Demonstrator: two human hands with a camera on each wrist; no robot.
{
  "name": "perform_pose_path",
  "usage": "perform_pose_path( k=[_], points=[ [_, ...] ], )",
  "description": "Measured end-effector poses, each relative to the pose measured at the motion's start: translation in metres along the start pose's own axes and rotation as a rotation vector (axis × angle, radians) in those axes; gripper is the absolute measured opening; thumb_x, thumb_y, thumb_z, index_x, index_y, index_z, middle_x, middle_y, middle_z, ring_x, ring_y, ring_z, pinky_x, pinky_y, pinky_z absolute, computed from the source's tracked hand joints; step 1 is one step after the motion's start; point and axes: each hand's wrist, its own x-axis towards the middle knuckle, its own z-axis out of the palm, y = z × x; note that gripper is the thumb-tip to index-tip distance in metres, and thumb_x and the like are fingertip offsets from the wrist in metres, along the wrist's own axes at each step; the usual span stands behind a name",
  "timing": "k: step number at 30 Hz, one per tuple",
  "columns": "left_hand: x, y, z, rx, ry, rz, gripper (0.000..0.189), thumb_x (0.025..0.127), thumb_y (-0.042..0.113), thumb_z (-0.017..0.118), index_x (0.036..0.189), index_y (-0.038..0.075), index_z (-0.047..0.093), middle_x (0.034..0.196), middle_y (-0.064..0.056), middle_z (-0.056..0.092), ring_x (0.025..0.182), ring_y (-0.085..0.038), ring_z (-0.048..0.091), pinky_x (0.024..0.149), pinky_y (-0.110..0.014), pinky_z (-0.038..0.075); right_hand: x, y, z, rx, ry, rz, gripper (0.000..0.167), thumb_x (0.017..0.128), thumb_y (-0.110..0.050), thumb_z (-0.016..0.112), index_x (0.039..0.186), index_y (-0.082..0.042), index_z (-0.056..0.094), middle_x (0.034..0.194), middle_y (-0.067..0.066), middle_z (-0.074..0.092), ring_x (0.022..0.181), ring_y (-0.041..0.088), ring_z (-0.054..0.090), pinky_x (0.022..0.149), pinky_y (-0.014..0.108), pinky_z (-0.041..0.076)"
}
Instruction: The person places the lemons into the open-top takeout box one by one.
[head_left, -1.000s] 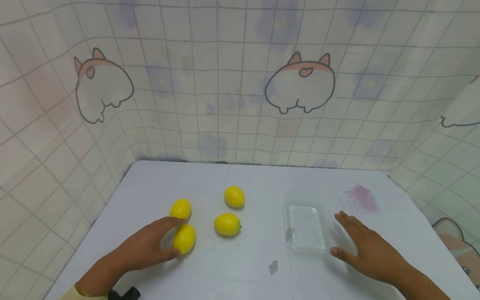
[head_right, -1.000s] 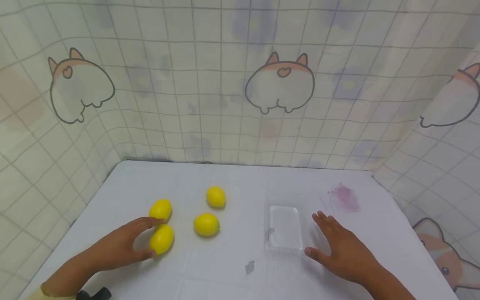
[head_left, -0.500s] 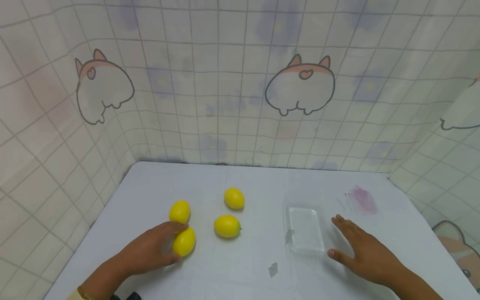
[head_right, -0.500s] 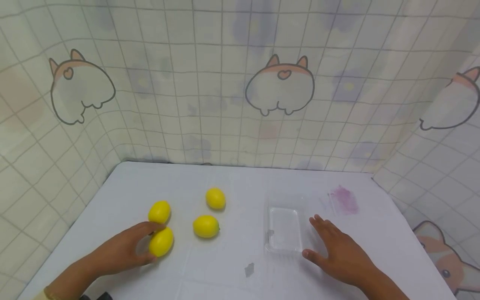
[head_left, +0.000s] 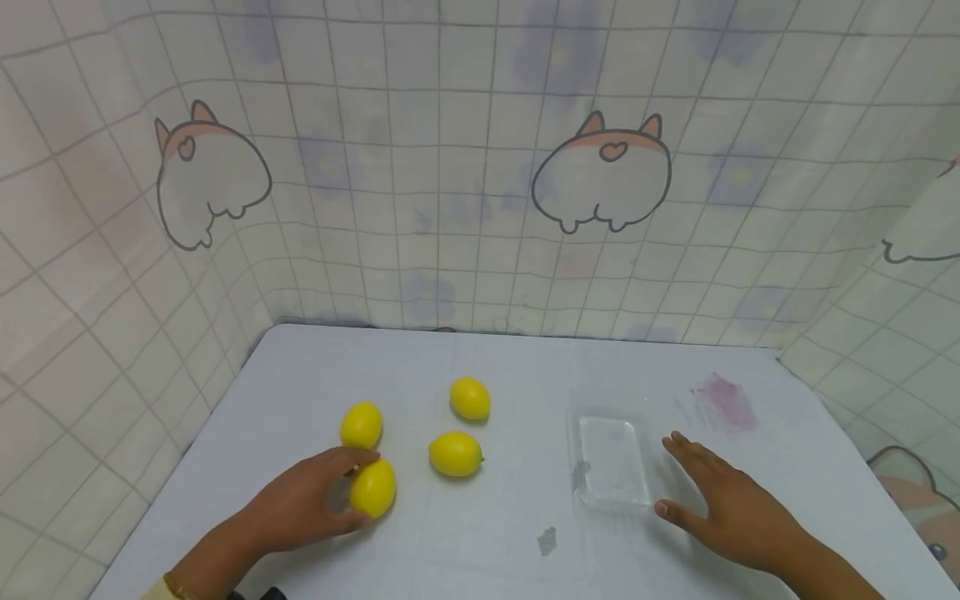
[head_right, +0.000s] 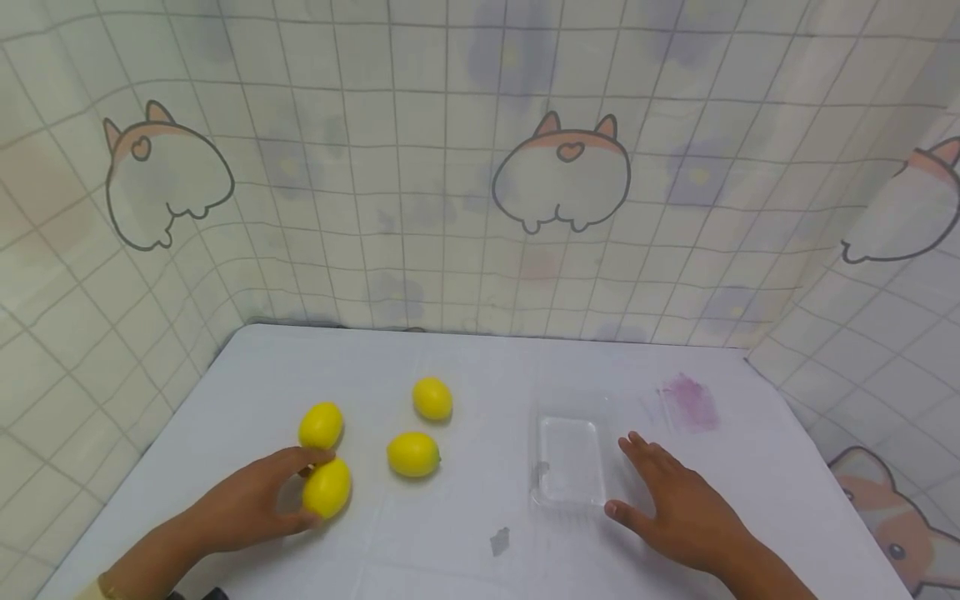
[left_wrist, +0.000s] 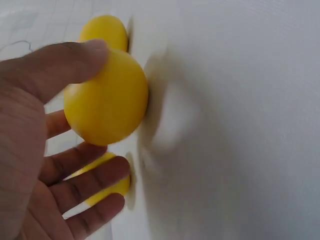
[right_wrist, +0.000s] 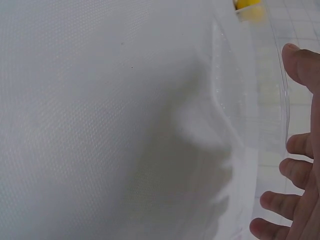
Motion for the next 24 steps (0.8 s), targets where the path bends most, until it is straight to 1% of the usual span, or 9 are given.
perform_pose_path(
  k=[2, 5, 8, 10, 11, 16, 20, 24],
  points=[
    [0.0, 0.002, 0.0, 0.006, 0.02, 0.014, 0.062, 0.079, 0.043, 0.087, 0.133, 0.026, 0.063, 0.126, 0.013, 0.063, 0.112, -0.013, 0.059, 0.1, -0.046, 0.05, 0.0, 0.001, 0.0, 0.001, 0.001, 0.0, 0.085, 0.094, -0.058, 0.067, 0.157, -0.008, 0.04, 0.159, 0.017, 0.039, 0.139, 0.043, 0.044, 0.099, 0.067, 0.044],
    [0.001, 0.005, 0.001, 0.016, 0.039, 0.051, 0.054, 0.082, 0.041, 0.085, 0.13, 0.026, 0.065, 0.127, 0.013, 0.063, 0.115, -0.014, 0.059, 0.101, -0.047, 0.05, 0.0, 0.002, 0.001, -0.002, -0.006, 0.006, 0.086, 0.093, -0.059, 0.067, 0.157, -0.009, 0.039, 0.16, 0.016, 0.039, 0.139, 0.043, 0.044, 0.099, 0.068, 0.044],
    [0.003, 0.005, 0.003, 0.032, 0.038, 0.083, 0.056, 0.084, 0.042, 0.083, 0.134, 0.024, 0.065, 0.132, 0.012, 0.063, 0.119, -0.014, 0.059, 0.104, -0.047, 0.049, 0.0, 0.003, 0.002, -0.005, -0.005, 0.006, 0.086, 0.093, -0.059, 0.067, 0.157, -0.009, 0.039, 0.16, 0.016, 0.039, 0.139, 0.043, 0.044, 0.098, 0.068, 0.045],
    [0.004, 0.005, 0.005, 0.029, 0.026, 0.082, 0.06, 0.084, 0.043, 0.083, 0.138, 0.023, 0.063, 0.134, 0.011, 0.062, 0.118, -0.013, 0.059, 0.105, -0.047, 0.048, 0.001, 0.003, 0.002, -0.005, 0.001, 0.004, 0.085, 0.093, -0.06, 0.067, 0.156, -0.009, 0.04, 0.16, 0.016, 0.039, 0.139, 0.043, 0.044, 0.099, 0.068, 0.045],
    [0.004, 0.005, 0.006, 0.028, 0.017, 0.071, 0.063, 0.084, 0.045, 0.082, 0.139, 0.024, 0.062, 0.135, 0.011, 0.062, 0.118, -0.012, 0.058, 0.105, -0.047, 0.048, 0.001, 0.004, 0.002, -0.005, 0.003, 0.001, 0.085, 0.093, -0.059, 0.067, 0.156, -0.008, 0.04, 0.16, 0.016, 0.039, 0.139, 0.043, 0.044, 0.099, 0.068, 0.045],
    [0.005, 0.004, 0.012, 0.024, -0.022, 0.028, 0.077, 0.079, 0.056, 0.083, 0.145, 0.026, 0.058, 0.142, 0.01, 0.059, 0.127, -0.015, 0.055, 0.11, -0.051, 0.044, 0.0, 0.004, 0.002, -0.004, 0.006, 0.001, 0.085, 0.094, -0.06, 0.066, 0.156, -0.008, 0.04, 0.16, 0.017, 0.039, 0.139, 0.043, 0.044, 0.099, 0.068, 0.044],
    [0.005, 0.008, 0.014, 0.015, -0.017, 0.025, 0.082, 0.075, 0.057, 0.085, 0.146, 0.027, 0.058, 0.144, 0.009, 0.057, 0.132, -0.02, 0.053, 0.111, -0.053, 0.042, 0.0, 0.003, 0.002, 0.0, -0.001, 0.011, 0.086, 0.093, -0.061, 0.065, 0.156, -0.009, 0.039, 0.16, 0.017, 0.039, 0.139, 0.044, 0.044, 0.098, 0.068, 0.045],
    [0.005, 0.011, 0.016, 0.032, -0.01, 0.036, 0.085, 0.073, 0.057, 0.087, 0.146, 0.026, 0.057, 0.144, 0.01, 0.057, 0.133, -0.021, 0.053, 0.11, -0.053, 0.043, 0.0, 0.002, 0.001, -0.005, -0.009, 0.009, 0.087, 0.093, -0.061, 0.066, 0.157, -0.008, 0.039, 0.16, 0.017, 0.039, 0.138, 0.044, 0.044, 0.098, 0.068, 0.045]
  ],
)
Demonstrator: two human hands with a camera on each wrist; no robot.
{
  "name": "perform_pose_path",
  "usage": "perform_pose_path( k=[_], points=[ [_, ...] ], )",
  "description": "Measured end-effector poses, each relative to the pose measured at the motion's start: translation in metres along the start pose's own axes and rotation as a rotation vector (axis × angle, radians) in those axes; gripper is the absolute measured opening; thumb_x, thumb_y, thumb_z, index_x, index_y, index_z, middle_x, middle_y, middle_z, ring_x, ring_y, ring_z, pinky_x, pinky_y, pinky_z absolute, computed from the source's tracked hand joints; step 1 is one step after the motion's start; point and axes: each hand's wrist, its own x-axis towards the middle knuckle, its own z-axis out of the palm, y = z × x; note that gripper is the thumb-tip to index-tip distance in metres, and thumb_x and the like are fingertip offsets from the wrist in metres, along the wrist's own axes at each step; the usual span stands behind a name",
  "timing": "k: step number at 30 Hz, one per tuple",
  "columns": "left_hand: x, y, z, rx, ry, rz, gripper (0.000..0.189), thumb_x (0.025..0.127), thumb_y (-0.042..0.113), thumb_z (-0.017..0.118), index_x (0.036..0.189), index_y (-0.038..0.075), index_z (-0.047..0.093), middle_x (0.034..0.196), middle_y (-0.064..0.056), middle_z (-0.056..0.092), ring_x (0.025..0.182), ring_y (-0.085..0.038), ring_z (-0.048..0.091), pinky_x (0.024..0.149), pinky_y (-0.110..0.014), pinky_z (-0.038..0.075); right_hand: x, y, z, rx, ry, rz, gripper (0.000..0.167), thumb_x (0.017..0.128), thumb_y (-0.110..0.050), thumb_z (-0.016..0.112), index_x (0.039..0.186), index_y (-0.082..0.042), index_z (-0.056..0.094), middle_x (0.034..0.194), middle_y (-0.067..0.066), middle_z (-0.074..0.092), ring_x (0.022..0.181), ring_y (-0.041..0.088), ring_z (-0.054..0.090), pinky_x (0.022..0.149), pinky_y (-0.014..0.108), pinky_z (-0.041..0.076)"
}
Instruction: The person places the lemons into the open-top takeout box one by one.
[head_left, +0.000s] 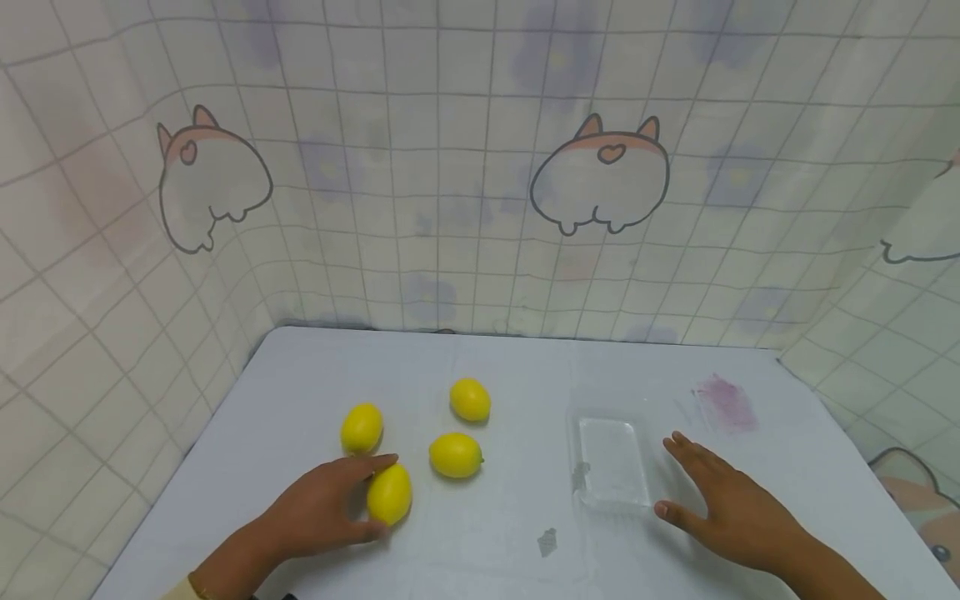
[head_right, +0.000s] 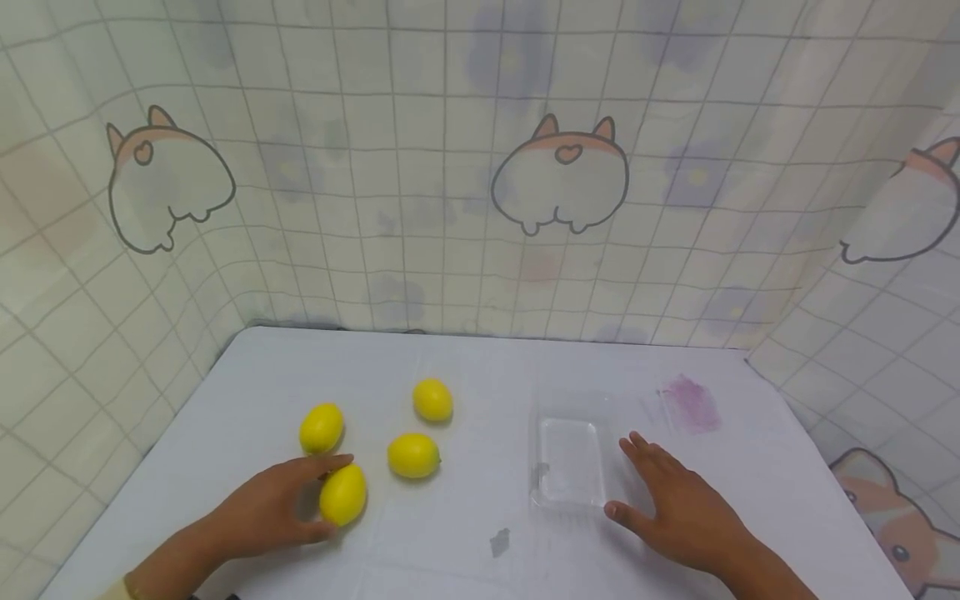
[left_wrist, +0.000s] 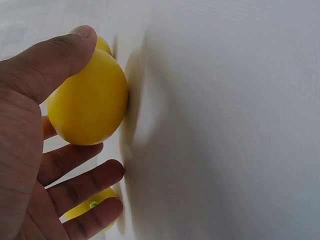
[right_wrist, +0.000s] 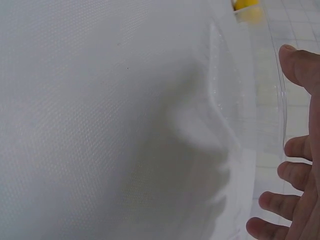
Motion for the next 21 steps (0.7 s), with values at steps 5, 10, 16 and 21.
perform_pose_path(
  k=[5, 10, 16, 21],
  points=[
    [0.001, 0.0, 0.004, 0.055, 0.014, 0.002, 0.087, 0.071, 0.061, 0.087, 0.146, 0.028, 0.057, 0.144, 0.01, 0.057, 0.132, -0.02, 0.053, 0.109, -0.052, 0.044, 0.0, -0.001, 0.0, -0.001, -0.004, -0.001, 0.087, 0.093, -0.06, 0.066, 0.157, -0.008, 0.038, 0.16, 0.017, 0.039, 0.139, 0.044, 0.044, 0.097, 0.068, 0.046],
    [0.002, 0.001, 0.005, 0.077, 0.04, 0.014, 0.084, 0.071, 0.06, 0.087, 0.143, 0.028, 0.059, 0.138, 0.01, 0.061, 0.126, -0.018, 0.056, 0.107, -0.05, 0.046, 0.0, -0.001, -0.001, -0.003, -0.009, 0.004, 0.087, 0.093, -0.061, 0.066, 0.157, -0.008, 0.039, 0.16, 0.017, 0.039, 0.139, 0.043, 0.044, 0.097, 0.068, 0.046],
    [0.004, 0.008, -0.003, 0.049, 0.096, 0.055, 0.081, 0.073, 0.055, 0.088, 0.143, 0.028, 0.059, 0.135, 0.014, 0.06, 0.117, -0.01, 0.058, 0.102, -0.045, 0.049, 0.001, -0.001, -0.001, -0.007, -0.013, 0.012, 0.088, 0.093, -0.062, 0.065, 0.157, -0.008, 0.039, 0.16, 0.018, 0.039, 0.139, 0.044, 0.044, 0.096, 0.068, 0.046],
    [0.009, 0.018, -0.01, 0.001, 0.143, 0.105, 0.081, 0.074, 0.052, 0.088, 0.145, 0.027, 0.057, 0.14, 0.017, 0.057, 0.122, -0.009, 0.056, 0.105, -0.044, 0.048, 0.0, 0.0, 0.0, -0.003, -0.012, 0.015, 0.087, 0.093, -0.062, 0.065, 0.157, -0.008, 0.039, 0.16, 0.017, 0.039, 0.139, 0.043, 0.044, 0.096, 0.067, 0.047]
  ],
)
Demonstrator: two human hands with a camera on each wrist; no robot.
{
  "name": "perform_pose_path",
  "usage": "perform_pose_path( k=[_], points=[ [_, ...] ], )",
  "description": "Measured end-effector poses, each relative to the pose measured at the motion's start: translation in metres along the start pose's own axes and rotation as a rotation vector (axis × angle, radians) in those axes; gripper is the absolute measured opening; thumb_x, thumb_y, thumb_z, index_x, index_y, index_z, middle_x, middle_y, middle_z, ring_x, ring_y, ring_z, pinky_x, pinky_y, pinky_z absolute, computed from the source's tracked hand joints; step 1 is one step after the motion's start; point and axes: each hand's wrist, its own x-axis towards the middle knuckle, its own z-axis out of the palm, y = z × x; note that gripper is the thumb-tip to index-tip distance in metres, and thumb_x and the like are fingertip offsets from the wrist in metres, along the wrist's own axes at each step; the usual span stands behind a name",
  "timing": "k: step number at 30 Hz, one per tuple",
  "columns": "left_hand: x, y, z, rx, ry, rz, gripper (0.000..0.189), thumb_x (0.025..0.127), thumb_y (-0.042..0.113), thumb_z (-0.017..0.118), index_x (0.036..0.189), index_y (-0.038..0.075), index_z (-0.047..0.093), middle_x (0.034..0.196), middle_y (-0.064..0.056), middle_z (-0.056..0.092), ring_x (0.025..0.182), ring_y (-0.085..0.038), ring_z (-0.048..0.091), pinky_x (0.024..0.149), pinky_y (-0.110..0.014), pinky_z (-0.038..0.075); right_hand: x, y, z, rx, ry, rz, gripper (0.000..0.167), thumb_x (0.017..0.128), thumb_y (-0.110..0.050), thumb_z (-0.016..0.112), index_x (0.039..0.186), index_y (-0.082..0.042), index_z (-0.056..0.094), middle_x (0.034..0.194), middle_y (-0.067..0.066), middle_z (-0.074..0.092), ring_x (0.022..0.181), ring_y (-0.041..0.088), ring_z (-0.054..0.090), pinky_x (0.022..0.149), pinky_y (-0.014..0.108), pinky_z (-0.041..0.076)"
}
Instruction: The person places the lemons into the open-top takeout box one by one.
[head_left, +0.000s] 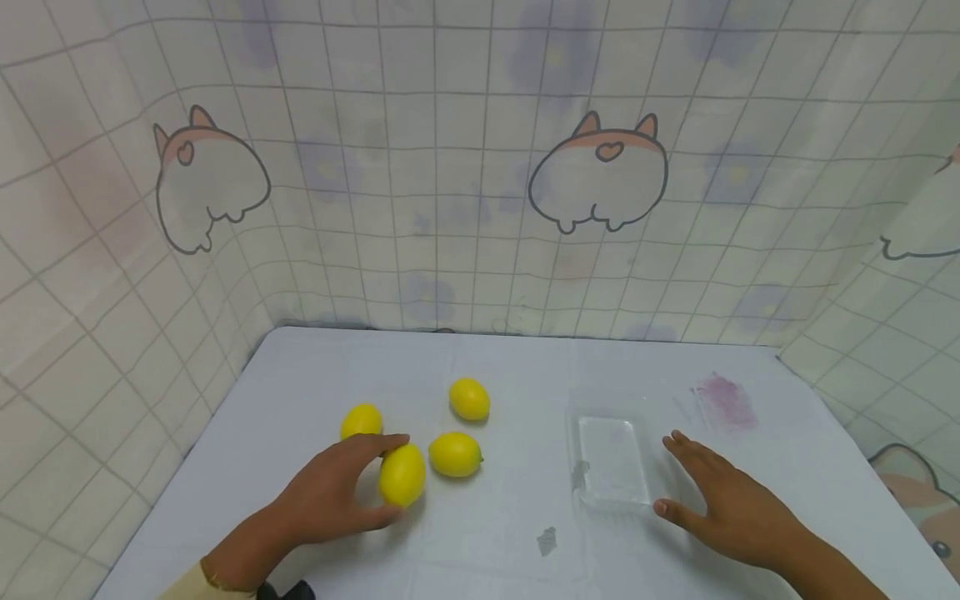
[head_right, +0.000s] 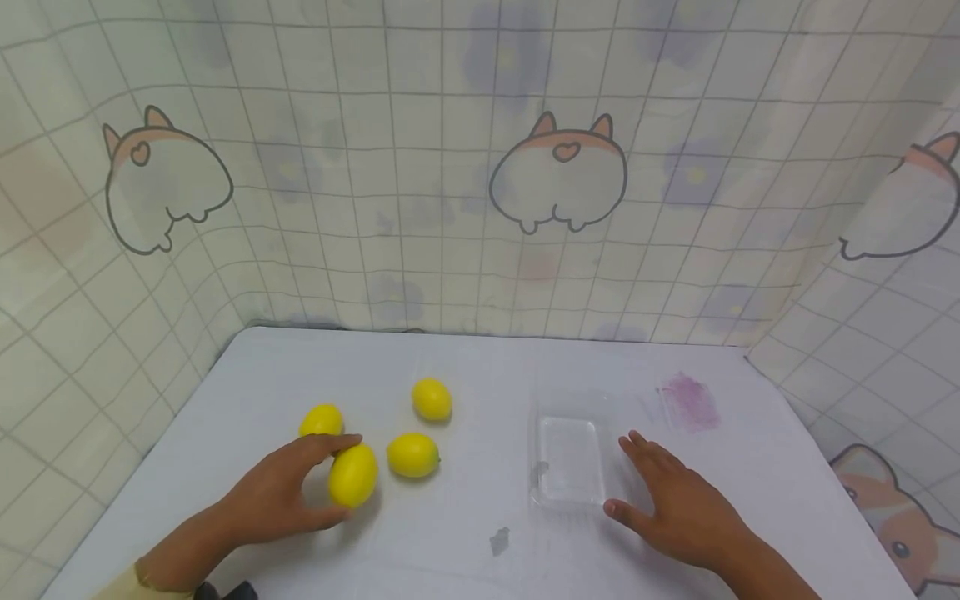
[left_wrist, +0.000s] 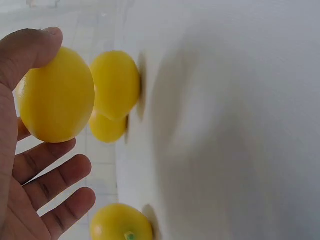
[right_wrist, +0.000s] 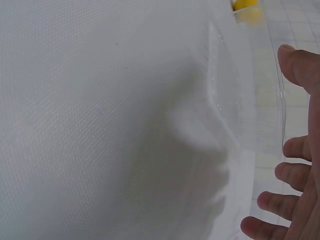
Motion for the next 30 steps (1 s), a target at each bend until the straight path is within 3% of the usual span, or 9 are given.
perform_pose_path(
  k=[12, 30],
  points=[
    [0.017, 0.021, -0.003, -0.049, -0.014, 0.0, 0.083, 0.074, 0.05, 0.09, 0.146, 0.028, 0.055, 0.141, 0.017, 0.056, 0.121, -0.009, 0.055, 0.105, -0.044, 0.048, 0.001, -0.002, -0.002, -0.015, -0.015, 0.017, 0.089, 0.092, -0.066, 0.063, 0.157, -0.009, 0.04, 0.16, 0.016, 0.039, 0.139, 0.043, 0.044, 0.094, 0.067, 0.048],
    [0.041, 0.038, 0.003, -0.074, -0.025, 0.11, 0.084, 0.075, 0.049, 0.09, 0.148, 0.025, 0.055, 0.139, 0.014, 0.058, 0.125, -0.009, 0.054, 0.109, -0.041, 0.045, 0.0, -0.003, -0.003, -0.005, -0.016, 0.025, 0.089, 0.092, -0.066, 0.064, 0.157, -0.01, 0.04, 0.16, 0.016, 0.039, 0.139, 0.043, 0.044, 0.091, 0.068, 0.049]
  ],
)
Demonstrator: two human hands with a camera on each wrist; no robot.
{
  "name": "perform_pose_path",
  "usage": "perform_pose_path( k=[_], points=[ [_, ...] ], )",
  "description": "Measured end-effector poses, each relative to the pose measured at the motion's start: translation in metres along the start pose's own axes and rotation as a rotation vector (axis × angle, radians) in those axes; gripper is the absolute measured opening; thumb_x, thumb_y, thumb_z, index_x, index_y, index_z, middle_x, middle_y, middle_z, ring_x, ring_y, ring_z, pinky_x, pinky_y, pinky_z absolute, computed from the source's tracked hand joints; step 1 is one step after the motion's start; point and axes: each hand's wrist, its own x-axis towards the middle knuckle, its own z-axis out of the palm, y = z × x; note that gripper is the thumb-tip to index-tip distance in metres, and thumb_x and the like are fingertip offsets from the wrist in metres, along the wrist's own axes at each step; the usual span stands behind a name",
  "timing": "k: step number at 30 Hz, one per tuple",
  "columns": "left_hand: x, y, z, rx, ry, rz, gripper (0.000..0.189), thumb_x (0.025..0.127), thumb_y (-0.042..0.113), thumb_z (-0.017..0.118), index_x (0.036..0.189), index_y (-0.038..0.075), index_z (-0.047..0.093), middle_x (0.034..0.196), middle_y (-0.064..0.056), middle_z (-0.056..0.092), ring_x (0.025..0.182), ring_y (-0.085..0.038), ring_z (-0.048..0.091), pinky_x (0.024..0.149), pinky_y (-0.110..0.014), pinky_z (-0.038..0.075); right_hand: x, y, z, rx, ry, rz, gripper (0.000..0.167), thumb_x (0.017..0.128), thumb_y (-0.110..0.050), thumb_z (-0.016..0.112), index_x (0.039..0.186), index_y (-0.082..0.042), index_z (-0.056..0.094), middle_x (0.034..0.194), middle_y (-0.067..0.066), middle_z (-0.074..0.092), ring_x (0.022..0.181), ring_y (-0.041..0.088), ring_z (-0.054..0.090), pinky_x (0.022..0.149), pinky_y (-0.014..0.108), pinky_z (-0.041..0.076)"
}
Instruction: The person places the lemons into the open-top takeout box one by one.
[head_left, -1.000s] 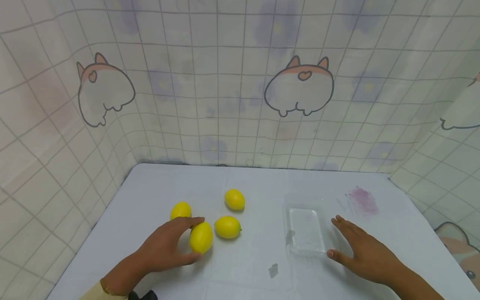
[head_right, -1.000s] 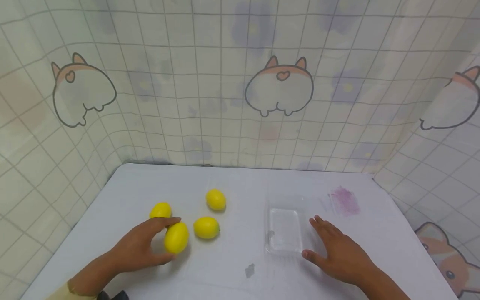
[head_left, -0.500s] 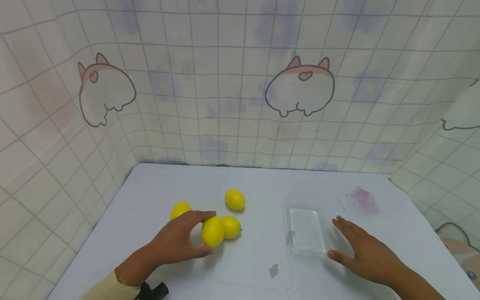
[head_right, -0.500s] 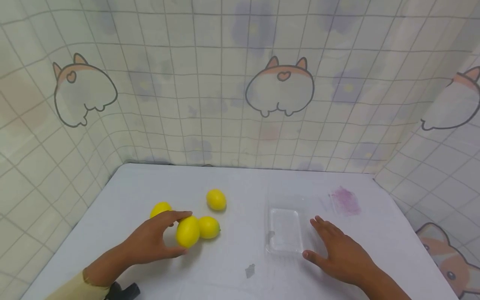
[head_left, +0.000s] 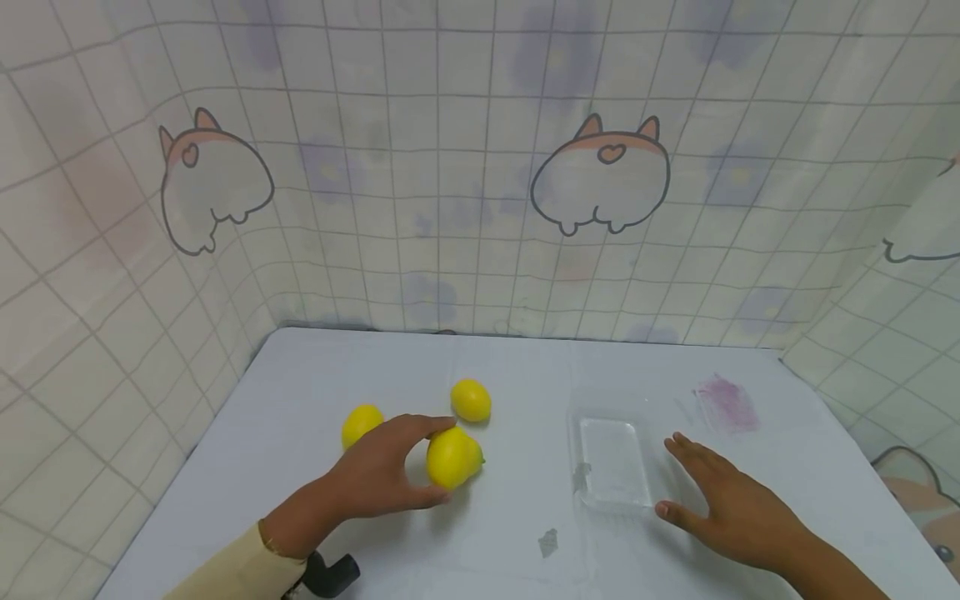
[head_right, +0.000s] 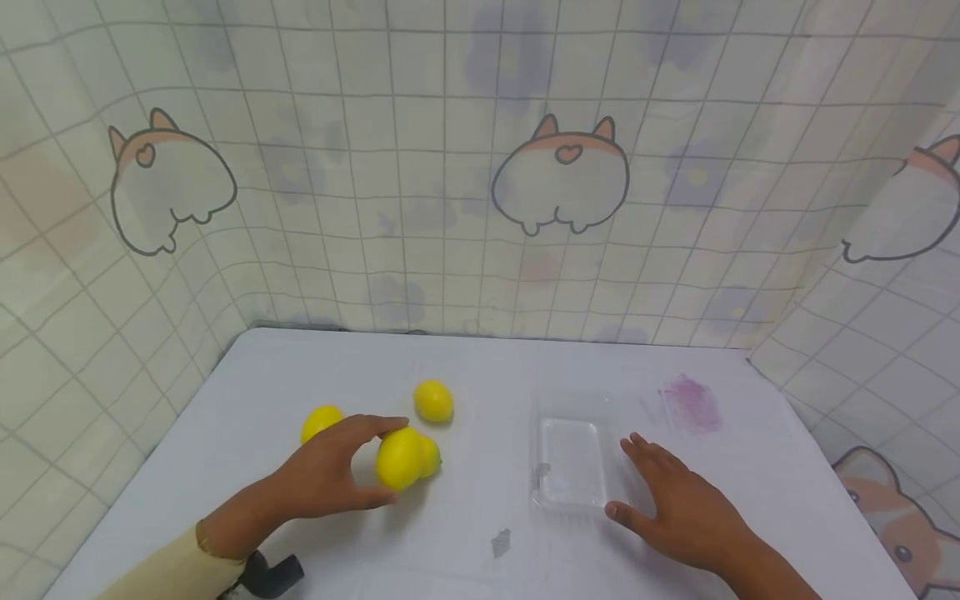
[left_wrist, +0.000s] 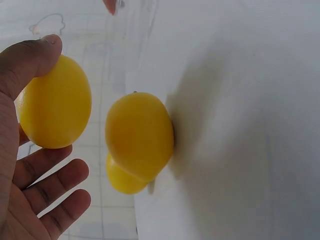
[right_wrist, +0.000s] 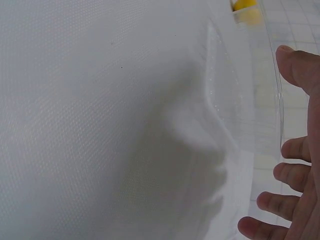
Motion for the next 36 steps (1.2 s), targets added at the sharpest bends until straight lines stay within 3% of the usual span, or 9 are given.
perform_pose_path(
  k=[15, 24, 36],
  points=[
    [0.019, 0.01, 0.01, -0.002, -0.001, 0.05, 0.084, 0.076, 0.053, 0.088, 0.149, 0.027, 0.054, 0.135, 0.012, 0.06, 0.12, -0.011, 0.056, 0.106, -0.042, 0.047, 0.0, 0.0, 0.0, -0.004, 0.0, 0.004, 0.09, 0.092, -0.066, 0.063, 0.157, -0.009, 0.04, 0.16, 0.016, 0.039, 0.139, 0.043, 0.044, 0.092, 0.067, 0.049],
    [0.027, 0.016, 0.017, -0.038, -0.01, 0.046, 0.084, 0.077, 0.057, 0.085, 0.149, 0.031, 0.052, 0.137, 0.014, 0.059, 0.123, -0.012, 0.055, 0.108, -0.044, 0.045, 0.001, -0.001, -0.003, -0.006, -0.003, -0.008, 0.09, 0.092, -0.066, 0.063, 0.157, -0.007, 0.039, 0.159, 0.017, 0.039, 0.138, 0.044, 0.044, 0.091, 0.068, 0.05],
    [0.042, 0.031, 0.028, -0.069, -0.012, 0.12, 0.085, 0.078, 0.054, 0.086, 0.15, 0.023, 0.052, 0.141, 0.014, 0.057, 0.12, -0.01, 0.056, 0.108, -0.039, 0.046, 0.0, 0.0, 0.0, -0.006, 0.001, -0.012, 0.09, 0.092, -0.066, 0.064, 0.157, -0.008, 0.039, 0.159, 0.017, 0.039, 0.138, 0.043, 0.044, 0.091, 0.067, 0.05]
  ],
)
